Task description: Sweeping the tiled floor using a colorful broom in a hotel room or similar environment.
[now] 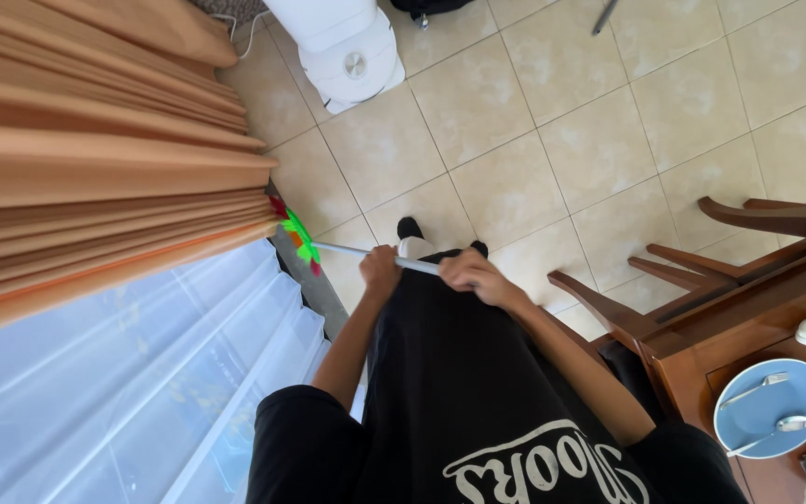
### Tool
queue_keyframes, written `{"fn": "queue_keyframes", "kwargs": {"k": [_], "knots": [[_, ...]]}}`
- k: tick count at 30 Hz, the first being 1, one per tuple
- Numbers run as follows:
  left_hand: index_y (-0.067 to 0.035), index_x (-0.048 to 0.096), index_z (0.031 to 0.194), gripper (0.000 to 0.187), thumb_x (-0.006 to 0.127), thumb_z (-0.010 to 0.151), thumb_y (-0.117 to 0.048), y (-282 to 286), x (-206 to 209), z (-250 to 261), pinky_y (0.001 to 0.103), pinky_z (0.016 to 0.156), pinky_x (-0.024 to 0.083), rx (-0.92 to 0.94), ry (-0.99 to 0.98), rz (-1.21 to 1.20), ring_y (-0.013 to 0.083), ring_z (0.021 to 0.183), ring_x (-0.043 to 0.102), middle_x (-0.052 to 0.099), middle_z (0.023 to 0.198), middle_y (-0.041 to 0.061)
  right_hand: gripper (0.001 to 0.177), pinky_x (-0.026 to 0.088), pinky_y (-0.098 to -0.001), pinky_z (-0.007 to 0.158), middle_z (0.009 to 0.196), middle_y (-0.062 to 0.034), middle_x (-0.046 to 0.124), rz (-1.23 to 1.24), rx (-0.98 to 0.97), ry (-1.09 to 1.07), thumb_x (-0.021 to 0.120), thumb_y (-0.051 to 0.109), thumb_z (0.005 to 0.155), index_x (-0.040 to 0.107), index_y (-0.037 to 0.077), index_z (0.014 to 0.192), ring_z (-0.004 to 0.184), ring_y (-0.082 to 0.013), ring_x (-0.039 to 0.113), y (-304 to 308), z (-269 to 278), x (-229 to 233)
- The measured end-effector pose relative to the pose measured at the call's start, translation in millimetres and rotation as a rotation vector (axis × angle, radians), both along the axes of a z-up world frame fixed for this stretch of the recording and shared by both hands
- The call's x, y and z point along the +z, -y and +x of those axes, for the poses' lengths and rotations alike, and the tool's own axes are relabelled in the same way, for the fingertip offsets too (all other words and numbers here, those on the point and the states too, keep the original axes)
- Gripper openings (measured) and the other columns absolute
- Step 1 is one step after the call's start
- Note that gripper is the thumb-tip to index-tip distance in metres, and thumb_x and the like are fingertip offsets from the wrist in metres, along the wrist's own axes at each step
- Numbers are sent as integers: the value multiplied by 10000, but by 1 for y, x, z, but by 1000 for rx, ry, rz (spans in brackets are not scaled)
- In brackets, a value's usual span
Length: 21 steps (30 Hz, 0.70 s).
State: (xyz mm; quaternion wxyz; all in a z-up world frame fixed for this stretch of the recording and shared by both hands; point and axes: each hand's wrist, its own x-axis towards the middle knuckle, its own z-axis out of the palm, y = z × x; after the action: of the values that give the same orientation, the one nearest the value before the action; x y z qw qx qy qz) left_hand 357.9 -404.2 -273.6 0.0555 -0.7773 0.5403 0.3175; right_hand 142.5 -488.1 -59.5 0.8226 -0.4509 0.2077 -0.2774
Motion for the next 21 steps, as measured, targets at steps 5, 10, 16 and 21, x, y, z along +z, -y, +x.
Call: {"fn": "queue_keyframes", "kwargs": {"k": [5, 10, 16, 21], "knots": [[-156, 740, 899, 307, 620, 1000, -420, -8, -41, 18, 487, 705, 578, -52, 1, 107, 340, 870, 744, 742, 920, 110, 252, 410, -341, 711, 561, -111, 365, -248, 125, -97, 559, 87, 810, 412, -34, 644, 544, -258, 373, -7, 37, -6], [-274, 745, 994, 101, 666, 931, -285, 22, -57, -28, 466, 717, 577, -137, -83, -18, 303, 920, 737, 724, 1018, 44, 248, 420, -372, 691, 532, -123, 416, -321, -83, -236, 575, 104, 796, 460, -35, 627, 514, -270, 410, -18, 15, 12], [-208, 723, 890, 105, 672, 900, -299, 52, 1, -107, 450, 679, 569, -158, -451, -414, 295, 863, 725, 706, 982, 17, 171, 416, -406, 664, 635, -154, 539, -492, -121, -675, 570, 103, 784, 557, -34, 684, 659, -332, 532, -36, 3, 86], [-112, 668, 788, 338, 635, 989, -382, 79, 68, -124, 428, 653, 575, -226, -546, -453, 314, 810, 724, 713, 954, 51, 164, 451, -425, 708, 624, -112, 534, -659, 29, -704, 615, 122, 771, 580, 24, 645, 621, -311, 529, -31, 22, 133]]}}
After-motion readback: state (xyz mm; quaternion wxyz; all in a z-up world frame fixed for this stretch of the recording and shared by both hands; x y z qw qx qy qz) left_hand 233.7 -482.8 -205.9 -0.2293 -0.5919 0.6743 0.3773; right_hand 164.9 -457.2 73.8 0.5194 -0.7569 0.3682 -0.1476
